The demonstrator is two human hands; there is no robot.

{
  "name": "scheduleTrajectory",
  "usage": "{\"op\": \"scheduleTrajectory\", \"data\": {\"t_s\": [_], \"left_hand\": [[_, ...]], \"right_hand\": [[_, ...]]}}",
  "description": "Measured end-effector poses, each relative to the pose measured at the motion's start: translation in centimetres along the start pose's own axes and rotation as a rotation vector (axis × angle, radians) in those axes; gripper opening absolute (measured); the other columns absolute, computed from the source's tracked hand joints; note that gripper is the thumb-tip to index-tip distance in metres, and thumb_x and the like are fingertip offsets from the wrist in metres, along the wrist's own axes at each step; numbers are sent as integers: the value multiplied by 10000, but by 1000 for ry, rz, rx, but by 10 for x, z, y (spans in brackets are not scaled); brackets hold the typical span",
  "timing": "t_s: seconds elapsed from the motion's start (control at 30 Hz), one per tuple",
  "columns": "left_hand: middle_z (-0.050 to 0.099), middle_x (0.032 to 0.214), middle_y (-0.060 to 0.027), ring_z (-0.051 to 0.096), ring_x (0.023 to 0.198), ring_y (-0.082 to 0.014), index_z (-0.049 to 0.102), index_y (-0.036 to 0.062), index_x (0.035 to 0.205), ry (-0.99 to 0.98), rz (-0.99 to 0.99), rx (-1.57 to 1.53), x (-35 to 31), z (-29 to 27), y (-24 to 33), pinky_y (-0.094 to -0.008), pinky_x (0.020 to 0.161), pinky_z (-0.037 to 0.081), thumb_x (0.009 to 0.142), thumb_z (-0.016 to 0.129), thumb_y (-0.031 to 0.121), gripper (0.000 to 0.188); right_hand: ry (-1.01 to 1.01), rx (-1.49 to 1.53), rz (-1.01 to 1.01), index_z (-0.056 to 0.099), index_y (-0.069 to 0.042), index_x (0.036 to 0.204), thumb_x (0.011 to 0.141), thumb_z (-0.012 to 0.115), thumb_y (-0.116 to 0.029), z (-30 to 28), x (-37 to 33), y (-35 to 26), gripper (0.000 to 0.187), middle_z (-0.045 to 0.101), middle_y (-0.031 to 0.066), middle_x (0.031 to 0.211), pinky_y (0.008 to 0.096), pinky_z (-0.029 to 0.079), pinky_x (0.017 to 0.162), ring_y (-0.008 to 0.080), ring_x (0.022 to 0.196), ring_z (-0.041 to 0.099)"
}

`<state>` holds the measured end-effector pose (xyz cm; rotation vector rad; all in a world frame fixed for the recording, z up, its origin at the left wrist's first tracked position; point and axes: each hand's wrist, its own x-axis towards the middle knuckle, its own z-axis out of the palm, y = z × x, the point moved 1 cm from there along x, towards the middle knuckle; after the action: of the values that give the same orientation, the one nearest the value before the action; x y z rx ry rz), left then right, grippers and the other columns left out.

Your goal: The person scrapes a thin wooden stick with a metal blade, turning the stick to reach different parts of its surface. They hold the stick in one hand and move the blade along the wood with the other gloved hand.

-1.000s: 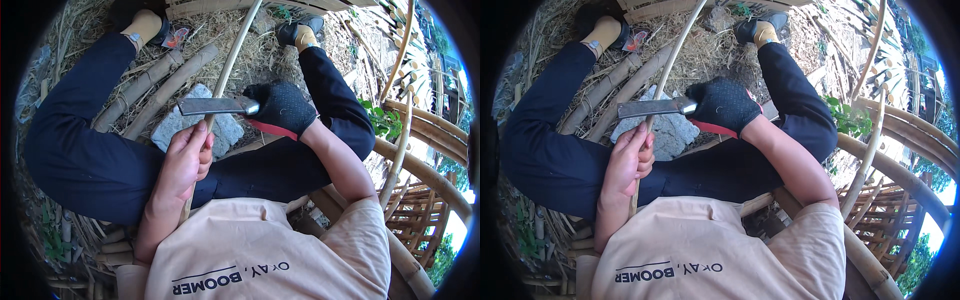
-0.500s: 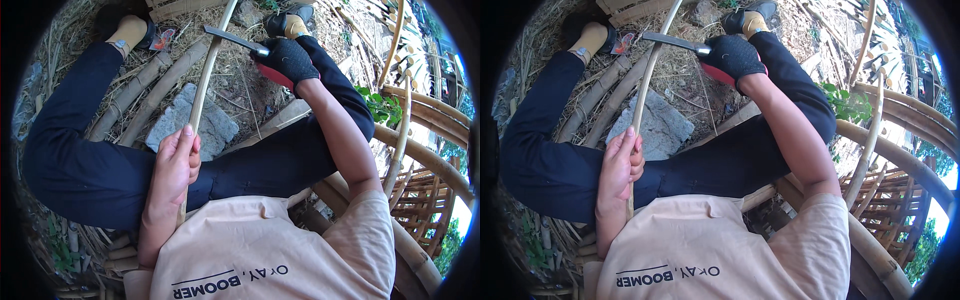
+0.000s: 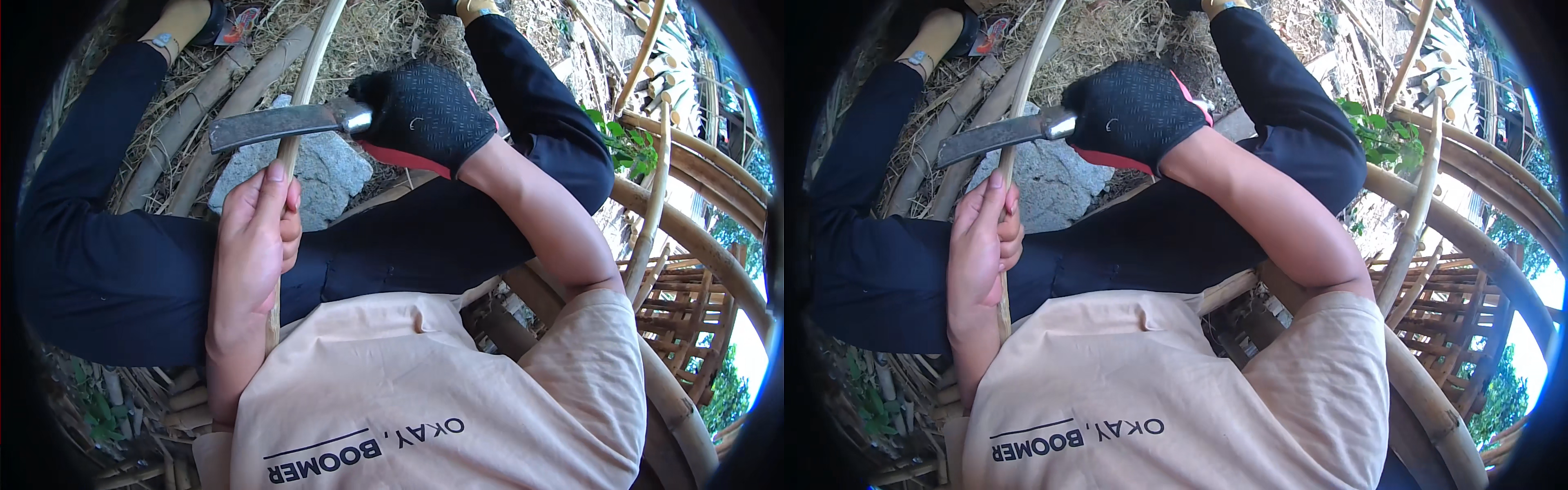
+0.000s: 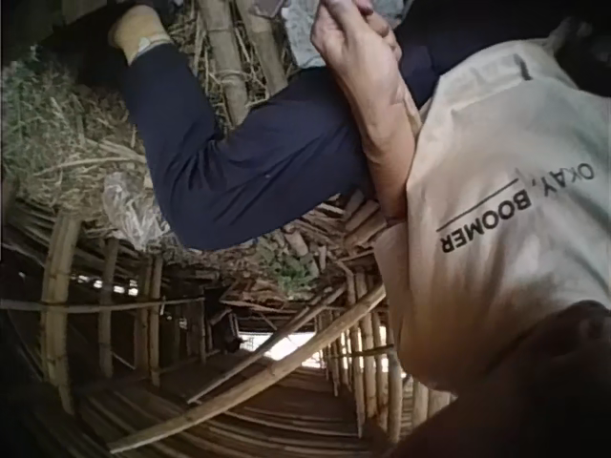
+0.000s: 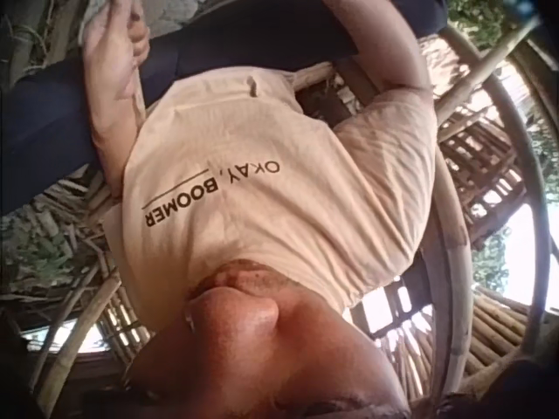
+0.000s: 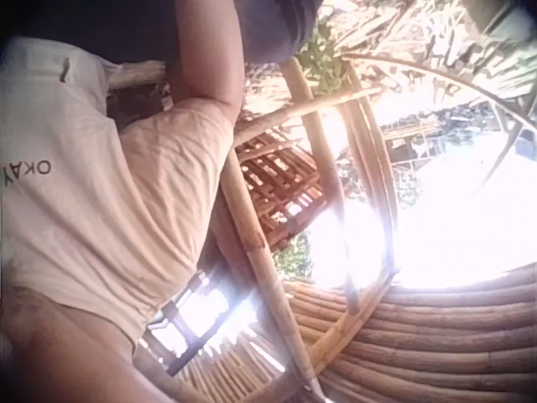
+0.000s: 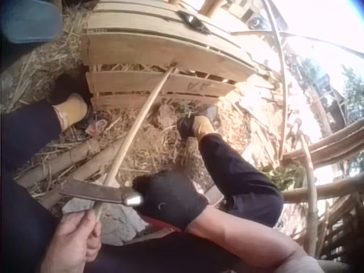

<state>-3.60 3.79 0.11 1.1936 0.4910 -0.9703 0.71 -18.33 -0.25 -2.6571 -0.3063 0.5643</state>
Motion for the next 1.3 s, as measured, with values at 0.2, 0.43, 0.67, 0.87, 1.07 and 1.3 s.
{"op": "scheduleTrajectory", "data": {"t_s": [0.2, 0.43, 0.67, 0.87, 1.07, 1.3], "left_hand": [[318, 549, 102, 243, 405, 16, 461, 120, 818, -7, 0, 10, 0, 3, -2, -187, 356, 161, 1081, 405, 393, 384], [246, 552, 104, 190, 401, 9, 450, 133, 827, -22, -1, -41, -1, 4, 3, -195, 340, 142, 1085, 407, 365, 349], [220, 559, 101, 170, 417, 0, 451, 134, 825, -178, -55, -207, 5, -3, 7, -198, 347, 141, 1081, 405, 371, 352], [215, 552, 92, 162, 414, -8, 425, 143, 812, -269, -105, -286, 7, -6, 4, -202, 351, 134, 1088, 381, 363, 355], [213, 551, 92, 160, 411, -11, 426, 141, 819, -247, -103, -245, 7, -3, 2, -203, 349, 139, 1091, 377, 360, 352], [230, 548, 95, 175, 403, -7, 444, 134, 824, -196, -70, -195, 5, -2, 3, -206, 347, 146, 1086, 392, 376, 361]], "right_hand": [[115, -84, 166, 762, -147, 981, 797, 645, -282, -12, 15, 26, 256, 719, 168, 845, 447, 562, 798, 357, 822, 705], [246, -41, 264, 749, -101, 970, 866, 670, -407, -19, 33, 83, 333, 710, 181, 844, 423, 546, 727, 375, 782, 687], [117, 93, 59, 722, -132, 929, 800, 691, -361, -12, 3, 33, 265, 692, 177, 791, 478, 544, 728, 388, 777, 682], [57, -28, -12, 719, -134, 875, 769, 689, -312, -9, 5, 19, 210, 690, 172, 765, 475, 546, 724, 376, 758, 685], [112, -39, 115, 740, -150, 905, 761, 677, -292, -16, 15, 41, 212, 704, 155, 792, 463, 551, 736, 363, 786, 694], [233, -98, 270, 752, -148, 937, 800, 656, -315, -27, 30, 79, 236, 716, 159, 842, 456, 558, 761, 352, 825, 702]]}}
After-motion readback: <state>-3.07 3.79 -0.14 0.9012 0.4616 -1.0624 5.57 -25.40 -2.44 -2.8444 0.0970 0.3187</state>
